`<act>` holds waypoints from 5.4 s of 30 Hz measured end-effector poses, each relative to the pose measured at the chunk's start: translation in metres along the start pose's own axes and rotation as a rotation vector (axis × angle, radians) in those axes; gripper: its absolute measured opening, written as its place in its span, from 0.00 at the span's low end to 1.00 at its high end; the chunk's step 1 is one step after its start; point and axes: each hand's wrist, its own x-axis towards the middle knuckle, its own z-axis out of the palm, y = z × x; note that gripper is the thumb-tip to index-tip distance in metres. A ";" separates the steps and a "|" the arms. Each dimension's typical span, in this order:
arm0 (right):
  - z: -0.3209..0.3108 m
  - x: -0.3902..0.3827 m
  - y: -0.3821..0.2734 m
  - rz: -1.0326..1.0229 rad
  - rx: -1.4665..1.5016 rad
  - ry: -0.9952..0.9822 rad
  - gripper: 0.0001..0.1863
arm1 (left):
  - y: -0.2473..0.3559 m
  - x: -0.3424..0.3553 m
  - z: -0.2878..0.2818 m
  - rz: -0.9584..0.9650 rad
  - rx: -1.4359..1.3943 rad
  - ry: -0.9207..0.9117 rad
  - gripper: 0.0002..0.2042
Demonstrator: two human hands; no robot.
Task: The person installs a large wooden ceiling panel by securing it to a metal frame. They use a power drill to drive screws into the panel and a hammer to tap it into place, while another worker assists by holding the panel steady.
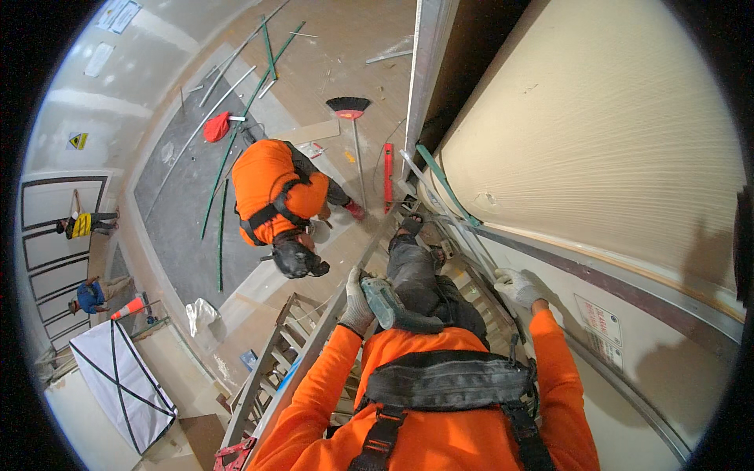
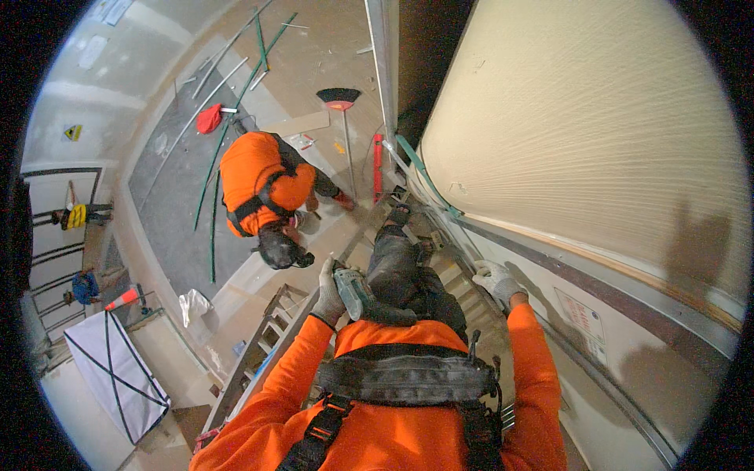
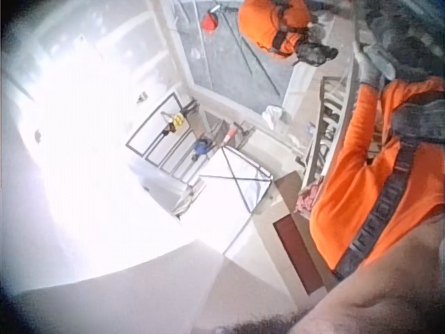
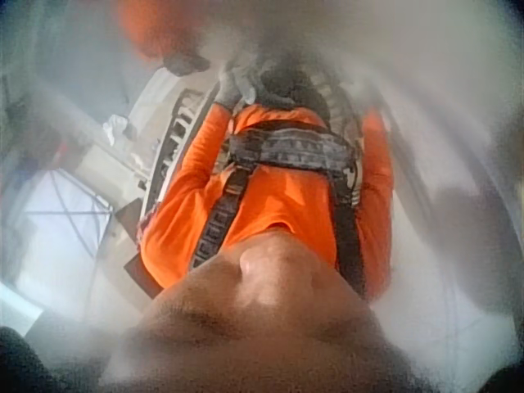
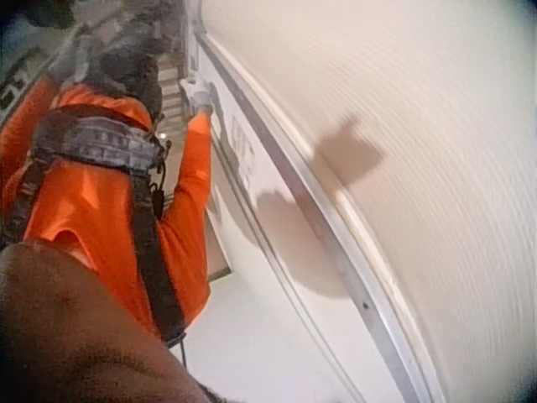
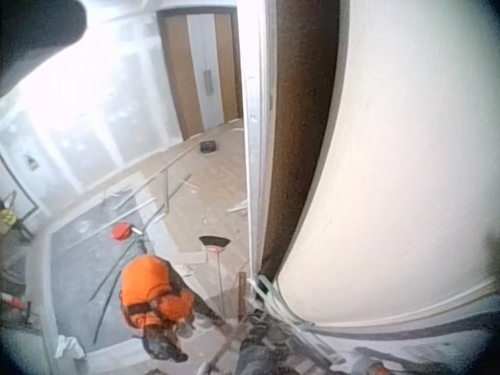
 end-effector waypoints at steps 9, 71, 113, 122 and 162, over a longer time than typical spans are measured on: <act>0.063 0.008 -0.008 -0.002 0.138 0.010 0.27 | 0.012 -0.018 0.040 -0.058 0.183 0.038 0.24; 0.022 -0.255 -0.252 -0.845 0.473 1.722 0.23 | -0.068 -0.096 0.077 0.064 1.058 -0.659 0.15; 0.159 -0.323 -0.244 -0.775 0.869 0.908 0.61 | -0.059 -0.320 0.268 -0.156 0.965 -1.372 0.20; 0.122 -0.366 -0.289 -0.439 0.323 1.539 0.60 | -0.088 -0.392 0.322 -0.189 0.891 -1.478 0.19; 0.079 -0.432 -0.414 -0.187 0.091 2.034 0.45 | -0.080 -0.461 0.357 -0.538 0.370 -1.624 0.22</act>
